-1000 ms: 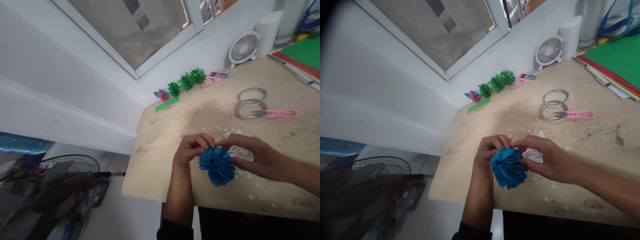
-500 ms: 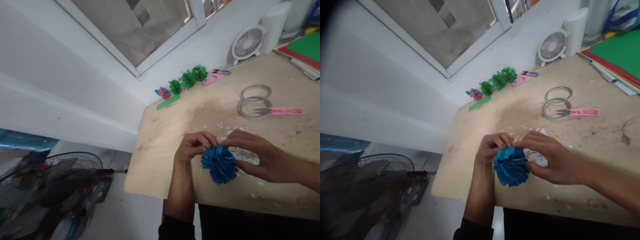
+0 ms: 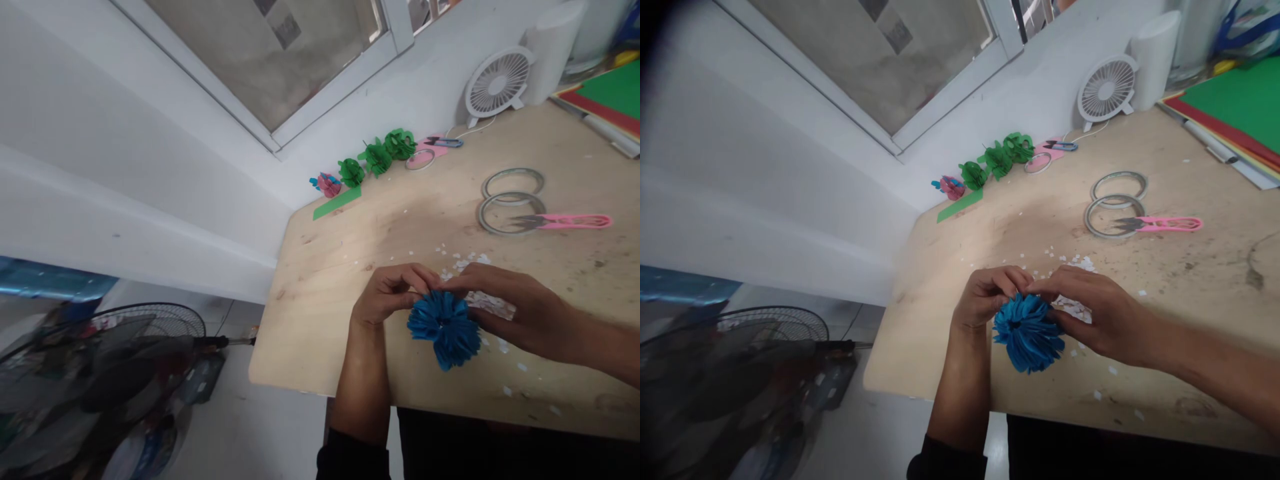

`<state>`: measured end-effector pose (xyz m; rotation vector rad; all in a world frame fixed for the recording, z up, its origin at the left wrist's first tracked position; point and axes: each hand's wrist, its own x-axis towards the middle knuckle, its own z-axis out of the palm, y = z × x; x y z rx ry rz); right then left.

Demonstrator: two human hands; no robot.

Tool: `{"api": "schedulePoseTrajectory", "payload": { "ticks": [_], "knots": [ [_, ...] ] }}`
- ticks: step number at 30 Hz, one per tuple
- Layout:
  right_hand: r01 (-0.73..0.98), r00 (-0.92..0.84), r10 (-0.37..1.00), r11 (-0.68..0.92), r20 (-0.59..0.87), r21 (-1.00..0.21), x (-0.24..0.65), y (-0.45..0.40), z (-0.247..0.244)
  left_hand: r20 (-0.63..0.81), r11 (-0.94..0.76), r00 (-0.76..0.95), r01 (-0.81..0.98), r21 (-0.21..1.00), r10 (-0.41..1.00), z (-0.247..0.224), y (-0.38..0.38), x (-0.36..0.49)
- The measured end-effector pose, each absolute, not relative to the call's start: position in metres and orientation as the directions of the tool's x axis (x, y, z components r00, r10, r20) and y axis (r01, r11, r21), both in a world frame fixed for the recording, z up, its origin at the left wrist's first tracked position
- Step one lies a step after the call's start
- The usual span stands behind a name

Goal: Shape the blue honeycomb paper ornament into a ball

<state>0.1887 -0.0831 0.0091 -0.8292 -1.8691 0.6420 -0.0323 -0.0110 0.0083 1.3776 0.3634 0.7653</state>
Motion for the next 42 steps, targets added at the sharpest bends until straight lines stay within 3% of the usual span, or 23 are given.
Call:
{"api": "schedulePoseTrajectory", "payload": {
  "ticks": [14, 24, 32, 42],
  "knots": [
    [0.286, -0.278, 0.844, 0.528, 0.458, -0.799, 0.1887, -0.0825, 0.0102, 0.194, -0.010, 0.698, -0.258, 0.966, 0.689, 0.0073, -0.0106, -0.0296],
    [0.272, -0.345, 0.808, 0.573, 0.478, -0.773, 0.1935, -0.0774, 0.0147, 0.234, -0.035, 0.703, -0.285, 0.958, 0.672, 0.0070, -0.0083, -0.0316],
    [0.279, -0.403, 0.753, 0.642, 0.520, -0.714, 0.1973, -0.0787, 0.0108, 0.181, -0.016, 0.709, -0.233, 0.972, 0.682, 0.0073, -0.0073, -0.0341],
    [0.280, -0.355, 0.775, 0.622, 0.523, -0.731, 0.1979, -0.0744, 0.0088, 0.098, 0.036, 0.704, -0.173, 0.984, 0.704, 0.0113, -0.0098, -0.0323]
  ]
}}
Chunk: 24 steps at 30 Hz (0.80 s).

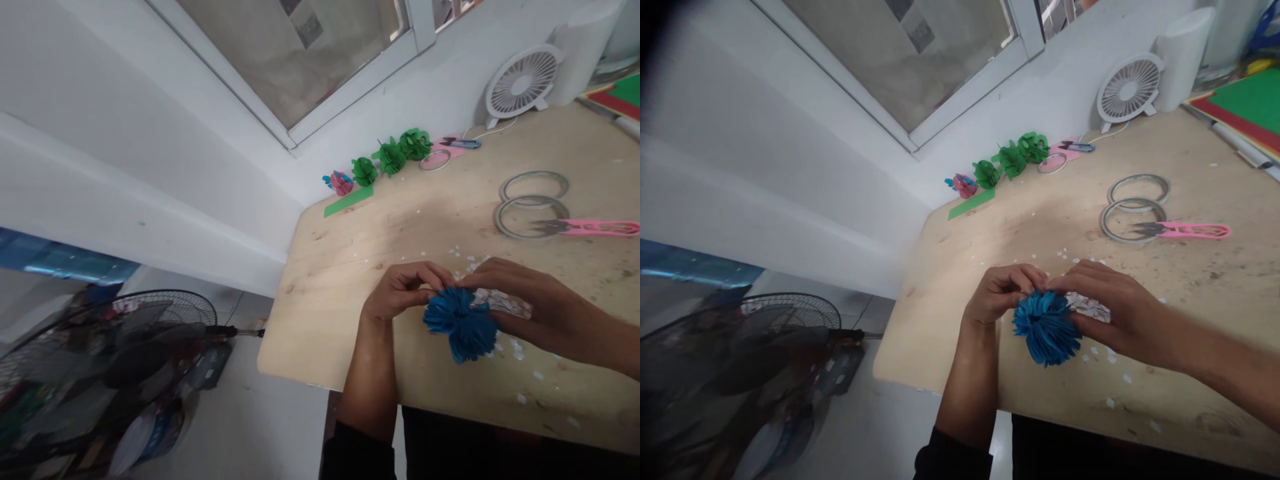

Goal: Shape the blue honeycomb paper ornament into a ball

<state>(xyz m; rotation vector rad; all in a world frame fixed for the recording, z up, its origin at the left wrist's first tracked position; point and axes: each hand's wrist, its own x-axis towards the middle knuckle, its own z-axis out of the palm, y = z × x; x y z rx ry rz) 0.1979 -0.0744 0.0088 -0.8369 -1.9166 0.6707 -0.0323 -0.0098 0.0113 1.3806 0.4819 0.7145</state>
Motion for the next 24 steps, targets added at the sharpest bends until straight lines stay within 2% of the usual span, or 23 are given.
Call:
{"api": "schedulePoseTrajectory", "payload": {
  "ticks": [6, 11, 16, 19, 24],
  "knots": [
    [0.222, -0.360, 0.808, 0.559, 0.466, -0.799, 0.199, -0.076, 0.007, 0.144, 0.038, 0.733, -0.226, 0.973, 0.665, 0.011, -0.010, -0.031],
    [0.194, -0.323, 0.871, 0.444, 0.370, -0.875, 0.198, -0.078, 0.007, 0.120, 0.061, 0.747, -0.211, 0.976, 0.654, 0.011, -0.010, -0.031],
    [0.143, -0.346, 0.877, 0.400, 0.333, -0.905, 0.198, -0.079, 0.009, 0.124, 0.069, 0.757, -0.218, 0.974, 0.642, 0.012, -0.012, -0.030],
    [0.155, -0.367, 0.870, 0.406, 0.329, -0.901, 0.198, -0.080, 0.011, 0.085, 0.089, 0.763, -0.184, 0.979, 0.640, 0.012, -0.013, -0.028],
    [0.110, -0.406, 0.808, 0.507, 0.427, -0.855, 0.198, -0.079, 0.016, 0.052, 0.118, 0.771, -0.164, 0.979, 0.635, 0.011, -0.013, -0.027]
  ]
}}
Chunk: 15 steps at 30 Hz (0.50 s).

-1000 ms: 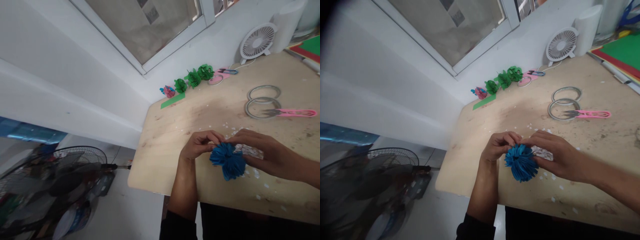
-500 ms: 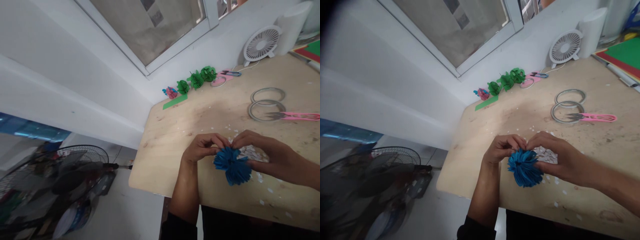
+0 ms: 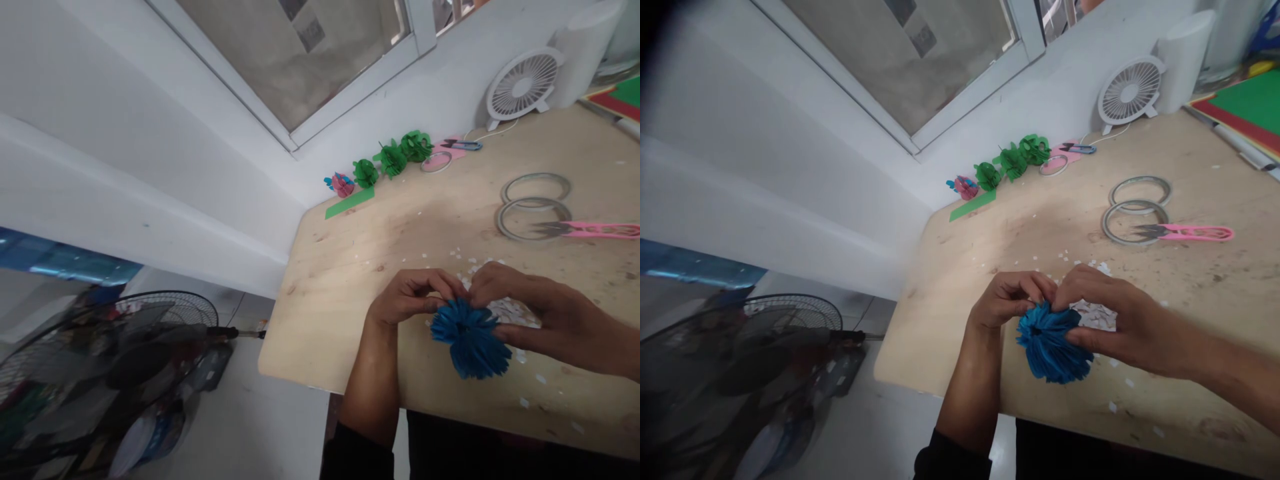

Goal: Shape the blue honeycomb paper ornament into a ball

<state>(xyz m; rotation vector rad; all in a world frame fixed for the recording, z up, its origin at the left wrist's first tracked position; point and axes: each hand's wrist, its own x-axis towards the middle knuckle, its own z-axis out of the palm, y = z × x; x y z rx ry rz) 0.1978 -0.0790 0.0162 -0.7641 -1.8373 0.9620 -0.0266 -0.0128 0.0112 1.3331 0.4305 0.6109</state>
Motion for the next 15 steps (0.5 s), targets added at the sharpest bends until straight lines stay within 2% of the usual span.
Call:
{"api": "schedulePoseTrajectory", "payload": {
  "ticks": [7, 15],
  "knots": [
    [0.085, -0.446, 0.803, 0.478, 0.396, -0.874, 0.1958, -0.0791, 0.0198, 0.096, 0.123, 0.785, -0.214, 0.969, 0.612, 0.0100, -0.0134, -0.0257],
    [0.127, -0.464, 0.786, 0.514, 0.407, -0.848, 0.1962, -0.0805, 0.0210, 0.028, 0.170, 0.788, -0.167, 0.971, 0.615, 0.0074, -0.0130, -0.0237]
  ]
}}
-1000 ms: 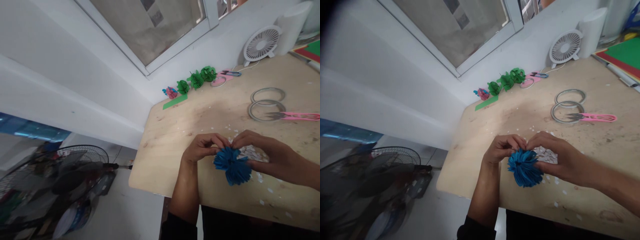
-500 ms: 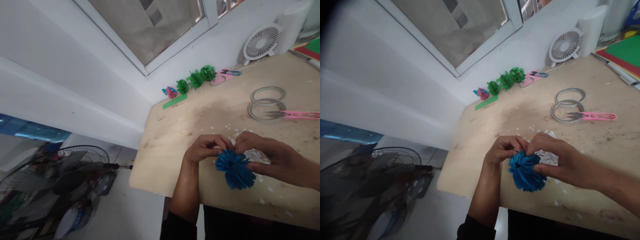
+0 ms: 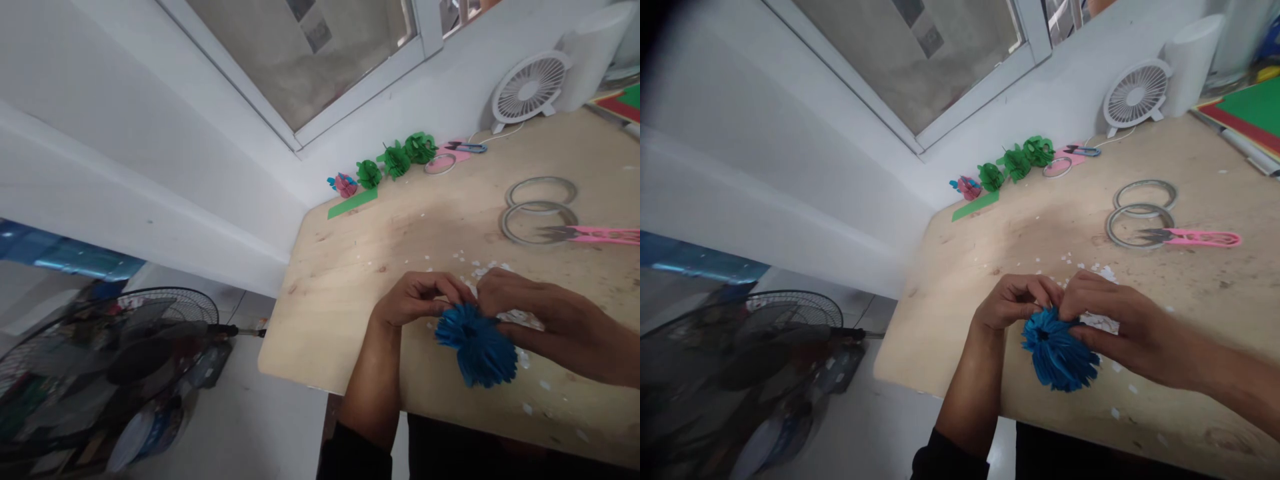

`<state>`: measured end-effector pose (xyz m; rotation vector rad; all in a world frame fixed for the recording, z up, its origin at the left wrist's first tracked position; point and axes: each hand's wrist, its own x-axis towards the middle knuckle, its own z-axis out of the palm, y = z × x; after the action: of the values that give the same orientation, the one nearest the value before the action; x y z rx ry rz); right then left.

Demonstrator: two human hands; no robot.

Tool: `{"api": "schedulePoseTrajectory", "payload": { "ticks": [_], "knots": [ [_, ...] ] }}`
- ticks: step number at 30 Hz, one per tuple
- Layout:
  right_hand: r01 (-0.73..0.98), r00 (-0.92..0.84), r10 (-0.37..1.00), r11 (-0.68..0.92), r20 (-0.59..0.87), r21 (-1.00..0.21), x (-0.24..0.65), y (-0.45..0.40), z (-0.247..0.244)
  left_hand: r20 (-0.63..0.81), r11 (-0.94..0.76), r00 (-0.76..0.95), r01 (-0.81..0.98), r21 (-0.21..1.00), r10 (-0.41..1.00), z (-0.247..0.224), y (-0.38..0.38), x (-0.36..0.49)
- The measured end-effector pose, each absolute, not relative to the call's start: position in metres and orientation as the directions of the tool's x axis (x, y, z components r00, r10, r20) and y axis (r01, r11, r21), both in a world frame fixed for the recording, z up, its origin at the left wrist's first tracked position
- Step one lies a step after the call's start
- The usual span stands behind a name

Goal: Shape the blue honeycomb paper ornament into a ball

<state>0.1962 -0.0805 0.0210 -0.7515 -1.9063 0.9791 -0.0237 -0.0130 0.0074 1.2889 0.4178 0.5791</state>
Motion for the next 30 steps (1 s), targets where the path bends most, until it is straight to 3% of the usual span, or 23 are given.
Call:
{"api": "schedulePoseTrajectory", "payload": {
  "ticks": [6, 19, 30],
  "knots": [
    [0.149, -0.440, 0.826, 0.454, 0.352, -0.879, 0.198, -0.081, 0.022, 0.105, 0.162, 0.793, -0.249, 0.955, 0.599, 0.006, -0.014, -0.021],
    [0.153, -0.314, 0.888, 0.397, 0.337, -0.905, 0.200, -0.073, 0.007, 0.089, 0.127, 0.676, -0.264, 0.956, 0.731, 0.006, -0.013, -0.025],
    [0.066, -0.171, 0.977, 0.142, 0.129, -0.988, 0.194, -0.078, 0.017, 0.056, 0.113, 0.466, -0.327, 0.938, 0.883, 0.009, -0.010, -0.029]
  ]
}}
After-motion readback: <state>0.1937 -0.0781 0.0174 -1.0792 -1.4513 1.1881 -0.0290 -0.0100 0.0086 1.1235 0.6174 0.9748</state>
